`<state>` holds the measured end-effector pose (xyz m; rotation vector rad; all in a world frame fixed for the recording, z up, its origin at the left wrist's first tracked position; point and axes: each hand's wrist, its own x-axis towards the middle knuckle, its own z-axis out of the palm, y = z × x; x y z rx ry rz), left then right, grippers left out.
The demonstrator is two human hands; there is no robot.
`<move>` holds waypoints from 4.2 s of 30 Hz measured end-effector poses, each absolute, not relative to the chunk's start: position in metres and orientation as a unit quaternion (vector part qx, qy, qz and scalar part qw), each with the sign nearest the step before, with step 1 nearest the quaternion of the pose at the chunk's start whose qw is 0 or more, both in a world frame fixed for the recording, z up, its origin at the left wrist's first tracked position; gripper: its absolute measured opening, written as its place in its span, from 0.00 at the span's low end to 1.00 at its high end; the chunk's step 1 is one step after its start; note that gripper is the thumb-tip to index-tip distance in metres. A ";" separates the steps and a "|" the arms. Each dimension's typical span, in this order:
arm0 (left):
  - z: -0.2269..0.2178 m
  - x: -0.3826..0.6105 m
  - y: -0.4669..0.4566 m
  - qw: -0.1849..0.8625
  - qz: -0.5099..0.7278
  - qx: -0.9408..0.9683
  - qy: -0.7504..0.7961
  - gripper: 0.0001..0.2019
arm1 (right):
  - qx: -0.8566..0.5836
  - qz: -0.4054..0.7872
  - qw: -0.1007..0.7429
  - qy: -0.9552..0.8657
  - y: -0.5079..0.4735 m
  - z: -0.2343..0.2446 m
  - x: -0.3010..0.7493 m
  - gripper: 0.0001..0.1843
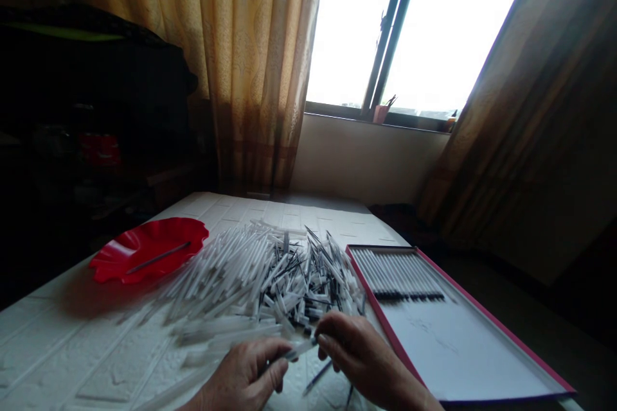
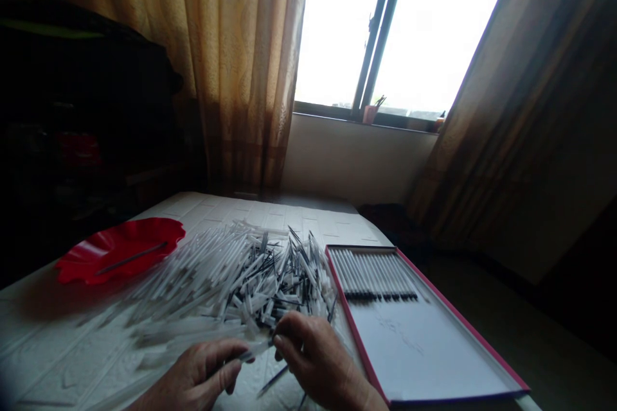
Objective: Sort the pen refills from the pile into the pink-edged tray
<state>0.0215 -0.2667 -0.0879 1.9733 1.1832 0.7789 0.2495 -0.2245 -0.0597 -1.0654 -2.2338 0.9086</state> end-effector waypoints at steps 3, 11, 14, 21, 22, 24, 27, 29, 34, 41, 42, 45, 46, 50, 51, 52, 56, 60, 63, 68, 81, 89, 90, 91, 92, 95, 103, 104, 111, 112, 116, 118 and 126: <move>-0.087 0.021 -0.268 0.335 0.297 0.767 0.460 0.16 | -0.392 0.327 0.250 -0.823 -0.225 -0.060 0.249 0.08; -0.085 0.022 -0.268 0.317 0.306 0.775 0.453 0.14 | -0.377 0.333 0.269 -0.821 -0.226 -0.063 0.245 0.08; -0.084 0.022 -0.268 0.330 0.311 0.770 0.449 0.15 | -0.372 0.338 0.265 -0.823 -0.226 -0.064 0.244 0.10; -0.091 0.019 -0.268 0.345 0.346 0.735 0.471 0.14 | -0.412 0.289 0.297 -0.811 -0.217 -0.060 0.255 0.14; -0.092 0.018 -0.267 0.344 0.355 0.727 0.476 0.14 | -0.415 0.271 0.297 -0.817 -0.215 -0.060 0.257 0.14; -0.092 0.018 -0.266 0.343 0.372 0.712 0.486 0.15 | -0.421 0.235 0.287 -0.828 -0.213 -0.062 0.259 0.14; -0.090 0.017 -0.265 0.352 0.396 0.683 0.503 0.19 | -0.434 0.191 0.270 -0.838 -0.211 -0.066 0.260 0.13; -0.088 0.017 -0.265 0.360 0.408 0.666 0.510 0.20 | -0.443 0.174 0.259 -0.841 -0.212 -0.070 0.257 0.11; -0.086 0.018 -0.265 0.358 0.407 0.669 0.508 0.16 | -0.447 0.154 0.201 -0.858 -0.219 -0.073 0.246 0.12; -0.086 0.019 -0.264 0.364 0.407 0.685 0.483 0.15 | -0.484 0.074 0.104 -0.866 -0.222 -0.070 0.230 0.14; -0.085 0.019 -0.265 0.365 0.407 0.685 0.481 0.15 | -0.489 0.073 0.097 -0.864 -0.222 -0.070 0.229 0.14; -0.083 0.020 -0.265 0.373 0.409 0.683 0.476 0.16 | -0.496 0.072 0.091 -0.861 -0.221 -0.071 0.228 0.14; -0.083 0.020 -0.264 0.377 0.411 0.681 0.475 0.17 | -0.496 0.071 0.093 -0.860 -0.221 -0.072 0.229 0.13; -0.083 0.019 -0.264 0.383 0.416 0.675 0.474 0.19 | -0.498 0.068 0.107 -0.858 -0.219 -0.075 0.232 0.11; -0.084 0.019 -0.264 0.385 0.418 0.672 0.474 0.20 | -0.501 0.065 0.108 -0.856 -0.218 -0.076 0.233 0.10; -0.084 0.019 -0.264 0.387 0.421 0.669 0.475 0.21 | -0.503 0.061 0.110 -0.855 -0.218 -0.077 0.234 0.10; -0.085 0.018 -0.265 0.383 0.452 0.649 0.477 0.23 | -0.505 0.043 0.144 -0.850 -0.215 -0.078 0.239 0.11; -0.082 0.020 -0.266 0.391 0.449 0.645 0.480 0.26 | -0.494 0.032 0.179 -0.850 -0.215 -0.075 0.233 0.15; -0.078 0.023 -0.266 0.403 0.430 0.642 0.490 0.24 | -0.485 0.019 0.165 -0.858 -0.215 -0.073 0.221 0.19; -0.078 0.025 -0.267 0.399 0.410 0.658 0.489 0.17 | -0.481 -0.002 0.186 -0.857 -0.211 -0.078 0.212 0.15; -0.085 0.023 -0.265 0.391 0.408 0.668 0.485 0.17 | -0.447 -0.009 0.227 -0.865 -0.206 -0.086 0.216 0.16; -0.082 0.021 -0.266 0.290 0.411 0.722 0.475 0.10 | -0.434 -0.014 0.248 -0.866 -0.204 -0.088 0.217 0.13; -0.081 0.021 -0.267 0.270 0.423 0.728 0.466 0.09 | -0.432 -0.015 0.252 -0.866 -0.205 -0.088 0.218 0.13; -0.079 0.020 -0.267 0.257 0.437 0.731 0.457 0.08 | -0.430 -0.016 0.260 -0.865 -0.205 -0.087 0.219 0.13; -0.079 0.020 -0.267 0.248 0.455 0.728 0.448 0.07 | -0.427 -0.016 0.270 -0.863 -0.206 -0.087 0.219 0.13; -0.078 0.017 -0.266 0.244 0.499 0.702 0.445 0.06 | -0.406 -0.021 0.311 -0.859 -0.207 -0.087 0.222 0.12; -0.080 0.013 -0.266 0.387 0.557 0.586 0.443 0.17 | -0.383 -0.032 0.432 -0.816 -0.205 -0.089 0.233 0.10; -0.081 0.013 -0.267 0.402 0.554 0.591 0.427 0.17 | -0.388 -0.031 0.434 -0.813 -0.205 -0.088 0.235 0.10; -0.085 0.010 -0.267 0.502 0.491 0.638 0.316 0.27 | -0.402 -0.029 0.467 -0.787 -0.203 -0.081 0.249 0.12; -0.086 0.011 -0.266 0.519 0.483 0.633 0.312 0.29 | -0.406 -0.025 0.472 -0.783 -0.202 -0.081 0.250 0.13; -0.089 0.017 -0.261 0.586 0.451 0.573 0.354 0.25 | -0.428 0.052 0.476 -0.767 -0.200 -0.080 0.252 0.17; -0.091 0.019 -0.260 0.590 0.442 0.564 0.371 0.25 | -0.433 0.129 0.478 -0.753 -0.199 -0.079 0.252 0.17; -0.092 0.016 -0.260 0.580 0.379 0.582 0.426 0.33 | -0.438 0.510 0.373 -0.640 -0.203 -0.063 0.258 0.26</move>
